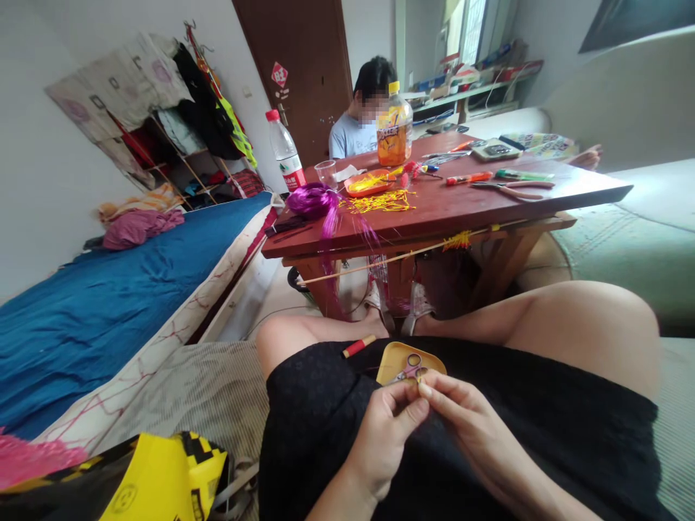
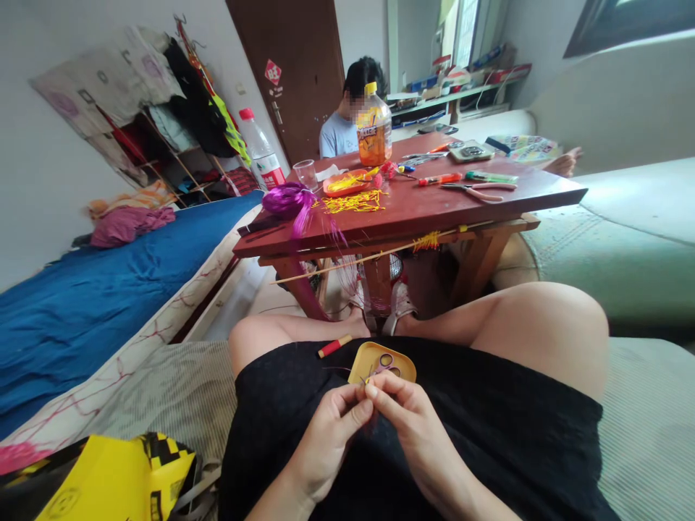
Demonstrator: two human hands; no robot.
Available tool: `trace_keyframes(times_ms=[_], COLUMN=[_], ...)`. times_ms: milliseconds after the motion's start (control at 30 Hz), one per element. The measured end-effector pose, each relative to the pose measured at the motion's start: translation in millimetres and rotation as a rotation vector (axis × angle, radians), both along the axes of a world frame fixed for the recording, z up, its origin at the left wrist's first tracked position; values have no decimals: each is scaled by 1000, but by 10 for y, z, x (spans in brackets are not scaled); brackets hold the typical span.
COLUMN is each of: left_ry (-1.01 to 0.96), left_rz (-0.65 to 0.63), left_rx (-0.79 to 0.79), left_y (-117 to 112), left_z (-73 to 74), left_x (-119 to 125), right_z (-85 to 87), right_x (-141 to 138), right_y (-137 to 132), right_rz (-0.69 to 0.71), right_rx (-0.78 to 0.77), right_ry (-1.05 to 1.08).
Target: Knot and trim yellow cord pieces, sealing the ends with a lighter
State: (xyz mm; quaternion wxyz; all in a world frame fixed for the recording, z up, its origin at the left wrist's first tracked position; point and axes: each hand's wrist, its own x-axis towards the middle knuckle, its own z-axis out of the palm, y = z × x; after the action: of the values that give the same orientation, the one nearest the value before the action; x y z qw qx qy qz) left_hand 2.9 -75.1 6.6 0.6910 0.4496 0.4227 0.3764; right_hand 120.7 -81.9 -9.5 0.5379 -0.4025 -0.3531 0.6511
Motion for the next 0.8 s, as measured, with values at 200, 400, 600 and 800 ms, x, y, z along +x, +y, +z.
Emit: trace_keyframes(times_ms=[200,400,600,800], left_ry=[291,650,753,865], left_rz=[20,-36,-92,142], left_rx=[274,579,622,950], left_y=[-71,-185,-164,-154], left_z=[17,53,-22,226], left_x=[-31,-65,-49,-106], right_z=[-80,-101,-164,-50], right_x=[-77,-127,-87,62], right_y=[-76,-128,-86,18], right_rz=[-65,-76,-84,-134], right_rx=[-33,-66,23,207], right_ry=[74,66,-85,-336])
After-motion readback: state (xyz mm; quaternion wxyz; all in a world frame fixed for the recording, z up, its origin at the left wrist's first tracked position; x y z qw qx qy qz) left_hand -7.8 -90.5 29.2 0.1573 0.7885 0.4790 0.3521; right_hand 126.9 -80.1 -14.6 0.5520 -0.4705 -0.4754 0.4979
